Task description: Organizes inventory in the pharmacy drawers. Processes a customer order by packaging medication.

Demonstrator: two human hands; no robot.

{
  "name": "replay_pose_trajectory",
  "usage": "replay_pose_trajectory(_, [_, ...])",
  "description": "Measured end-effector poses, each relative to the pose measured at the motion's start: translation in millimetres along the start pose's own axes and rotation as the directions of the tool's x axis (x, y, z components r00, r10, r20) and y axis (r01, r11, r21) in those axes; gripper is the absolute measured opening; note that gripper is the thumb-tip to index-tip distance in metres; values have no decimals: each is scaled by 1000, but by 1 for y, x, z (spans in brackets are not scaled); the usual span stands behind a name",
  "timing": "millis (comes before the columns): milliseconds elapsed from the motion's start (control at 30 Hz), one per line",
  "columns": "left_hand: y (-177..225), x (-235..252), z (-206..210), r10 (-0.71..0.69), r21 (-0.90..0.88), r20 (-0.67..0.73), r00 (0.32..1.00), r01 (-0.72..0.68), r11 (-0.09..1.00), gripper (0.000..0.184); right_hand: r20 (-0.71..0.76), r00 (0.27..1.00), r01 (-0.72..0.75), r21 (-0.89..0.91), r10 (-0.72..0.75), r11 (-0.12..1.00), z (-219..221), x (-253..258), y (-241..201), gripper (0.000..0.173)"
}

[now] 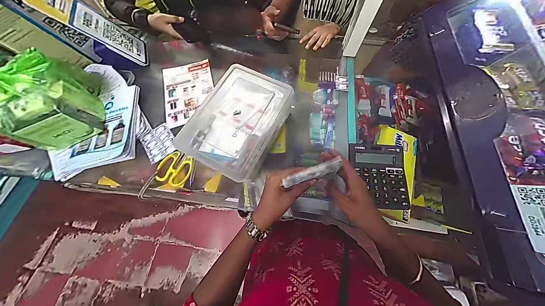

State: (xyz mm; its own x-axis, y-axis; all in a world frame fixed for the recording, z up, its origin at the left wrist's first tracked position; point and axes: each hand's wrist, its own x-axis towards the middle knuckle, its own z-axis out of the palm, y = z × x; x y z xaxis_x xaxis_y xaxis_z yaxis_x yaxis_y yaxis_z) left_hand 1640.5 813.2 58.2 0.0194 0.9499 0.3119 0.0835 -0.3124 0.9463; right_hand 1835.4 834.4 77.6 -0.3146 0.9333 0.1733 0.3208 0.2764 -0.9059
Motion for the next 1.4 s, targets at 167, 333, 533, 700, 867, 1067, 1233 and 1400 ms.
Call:
replay_pose_trajectory(167, [32,11,10,-428,-336,-82,900,379,862,25,-180,978,71,-207,-109,976,-7,-2,-18,57])
replay_pose_trajectory(333, [23,10,20,-357,-387,-127,925,285,877,21,-275,915,191,-355,-297,915,0,-5,-22,42])
replay_pose_trajectory(533, [20,11,26,-350,-488,-221,910,207,848,22,-222,706,354,-712,-672,607,9,-13,-25,18])
replay_pose_trajectory(700, [23,11,28,-334,-515,-267,904,160,842,24,-188,686,384,-727,-703,569,11,-13,-26,20])
replay_pose_trajectory(867, [20,10,29,-296,-502,-317,901,105,859,29,-193,751,411,-611,-631,676,14,-12,-27,18])
replay_pose_trajectory(1067, [15,8,25,-170,-432,-340,925,7,902,22,-188,835,363,-518,-517,774,12,-3,-30,27])
replay_pose_trajectory(1233, [15,6,26,-178,-413,-381,907,6,911,25,-213,786,384,-569,-581,728,12,-5,-31,18])
replay_pose_trajectory(1400, [13,4,25,-152,-419,-381,912,-23,908,25,-262,787,441,-394,-559,806,14,-4,-33,21])
